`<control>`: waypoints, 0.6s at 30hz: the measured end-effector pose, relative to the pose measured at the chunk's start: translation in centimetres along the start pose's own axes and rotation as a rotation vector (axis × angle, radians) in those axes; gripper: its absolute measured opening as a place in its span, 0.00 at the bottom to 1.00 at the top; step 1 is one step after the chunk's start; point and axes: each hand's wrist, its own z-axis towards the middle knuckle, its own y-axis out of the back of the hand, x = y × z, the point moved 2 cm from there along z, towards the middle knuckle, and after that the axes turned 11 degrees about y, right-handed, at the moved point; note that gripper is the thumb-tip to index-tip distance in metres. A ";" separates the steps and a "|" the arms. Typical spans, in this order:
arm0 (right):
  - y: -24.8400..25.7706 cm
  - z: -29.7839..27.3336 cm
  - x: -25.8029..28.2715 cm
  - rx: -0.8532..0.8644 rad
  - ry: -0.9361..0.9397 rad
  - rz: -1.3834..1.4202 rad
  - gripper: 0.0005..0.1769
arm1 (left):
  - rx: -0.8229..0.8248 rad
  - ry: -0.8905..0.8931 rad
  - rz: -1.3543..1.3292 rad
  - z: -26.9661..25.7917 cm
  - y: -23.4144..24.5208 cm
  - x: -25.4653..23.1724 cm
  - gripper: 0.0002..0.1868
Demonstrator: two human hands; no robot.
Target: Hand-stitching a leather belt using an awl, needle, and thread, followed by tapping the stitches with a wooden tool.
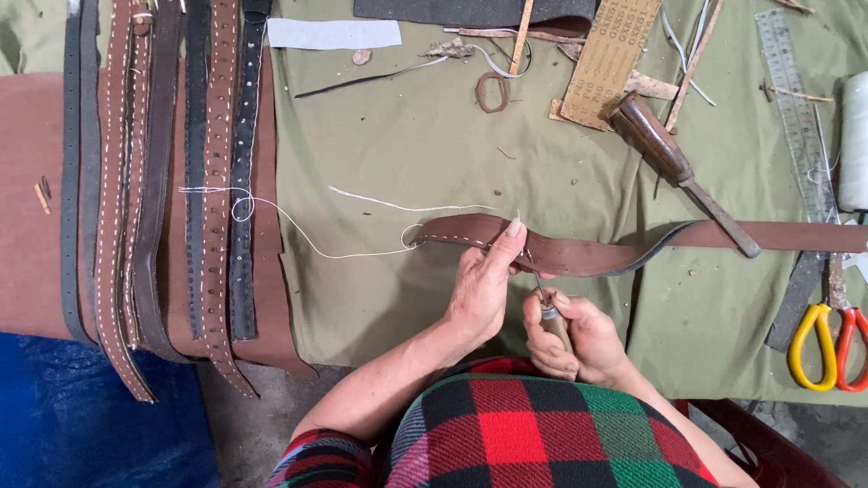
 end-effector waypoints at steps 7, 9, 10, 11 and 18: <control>-0.8 -0.1 1.0 -0.073 0.320 -1.042 0.20 | -0.021 -0.019 0.002 4.6 3.4 5.3 0.18; -0.6 -0.2 1.3 -0.103 0.378 -1.250 0.16 | -0.015 -0.016 -0.001 3.9 2.6 4.3 0.18; -0.6 -0.4 1.4 -0.135 0.435 -1.457 0.14 | -0.009 -0.012 -0.004 3.5 2.2 3.9 0.18; -0.7 -0.5 1.3 -0.137 0.433 -1.457 0.14 | -0.009 -0.010 -0.004 3.5 2.3 3.9 0.18; -1.1 0.1 0.3 -0.079 0.164 -0.389 0.20 | -0.001 0.039 -0.062 2.2 1.5 2.5 0.17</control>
